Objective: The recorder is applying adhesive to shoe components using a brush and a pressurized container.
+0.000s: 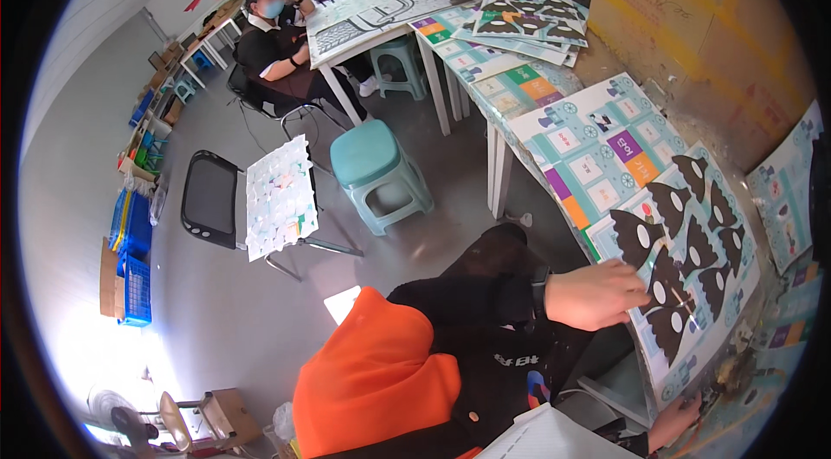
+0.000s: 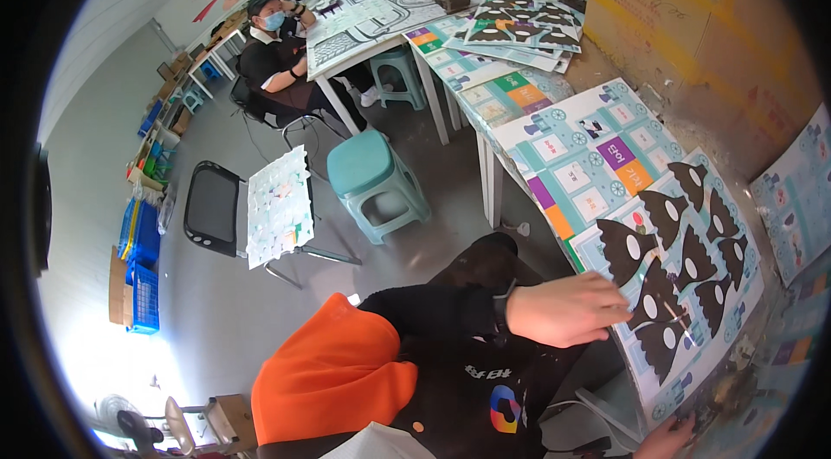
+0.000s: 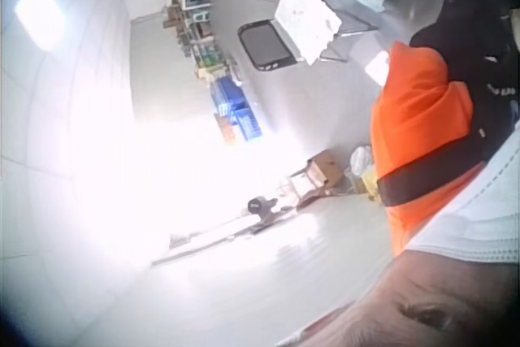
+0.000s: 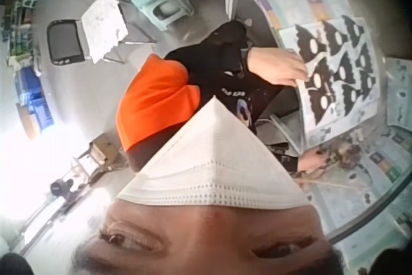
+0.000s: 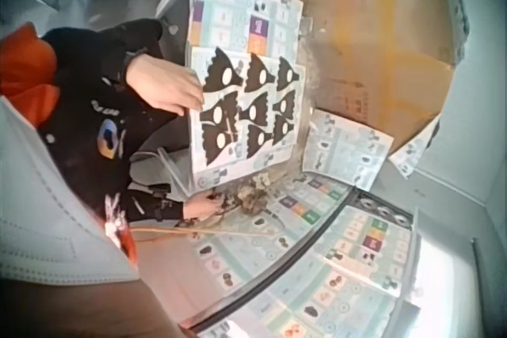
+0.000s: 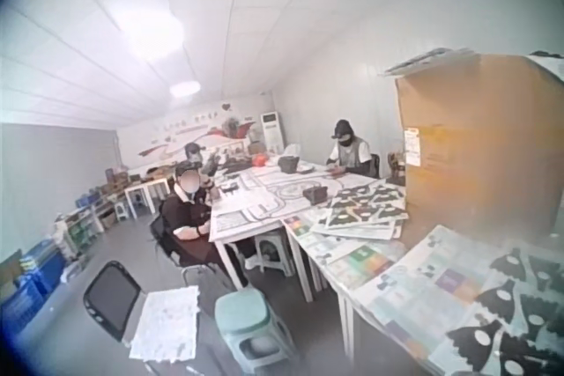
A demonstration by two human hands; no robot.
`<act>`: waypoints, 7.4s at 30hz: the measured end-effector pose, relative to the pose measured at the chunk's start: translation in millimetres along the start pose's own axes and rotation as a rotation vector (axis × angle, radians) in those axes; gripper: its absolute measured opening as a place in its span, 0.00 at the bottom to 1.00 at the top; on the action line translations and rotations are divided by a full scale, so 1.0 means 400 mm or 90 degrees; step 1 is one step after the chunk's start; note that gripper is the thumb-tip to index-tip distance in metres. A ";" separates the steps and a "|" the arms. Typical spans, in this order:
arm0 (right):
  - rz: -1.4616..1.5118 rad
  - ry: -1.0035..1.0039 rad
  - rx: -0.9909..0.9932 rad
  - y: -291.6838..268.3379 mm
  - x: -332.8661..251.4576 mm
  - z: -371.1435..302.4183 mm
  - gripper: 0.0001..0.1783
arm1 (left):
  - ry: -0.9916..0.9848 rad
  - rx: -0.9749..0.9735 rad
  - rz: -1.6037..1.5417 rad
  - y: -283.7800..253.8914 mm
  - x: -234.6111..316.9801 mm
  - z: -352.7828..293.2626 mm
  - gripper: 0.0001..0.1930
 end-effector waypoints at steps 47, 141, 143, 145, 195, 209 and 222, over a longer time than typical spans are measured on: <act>-0.478 -0.116 0.296 0.034 0.162 -0.026 0.37 | 0.002 -0.137 -0.144 0.124 -0.140 -0.060 0.15; 0.326 0.096 -0.523 -0.247 -0.340 0.212 0.16 | 0.182 0.020 0.068 0.308 -0.221 0.186 0.15; 0.295 0.084 -0.520 -0.244 -0.358 0.210 0.13 | 0.191 0.047 0.068 0.309 -0.223 0.188 0.13; 0.264 0.072 -0.517 -0.240 -0.370 0.211 0.11 | 0.185 0.046 0.060 0.309 -0.224 0.189 0.12; 0.197 0.137 -0.524 -0.260 -0.331 0.155 0.06 | 0.160 0.048 0.014 0.304 -0.221 0.188 0.15; 0.239 0.069 -0.463 -0.246 -0.344 0.162 0.07 | 0.164 0.059 0.011 0.300 -0.219 0.182 0.15; 0.290 0.058 -0.467 -0.257 -0.392 0.143 0.07 | 0.172 0.061 0.001 0.297 -0.221 0.183 0.15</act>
Point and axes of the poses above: each hand's wrist, its own z-axis towards the middle knuckle, its own y-axis out of the palm, x = y × z, the point moved 2 cm from there along z, towards the middle knuckle, and after that the axes turned 11 degrees about -z, right-handed, at the moved point
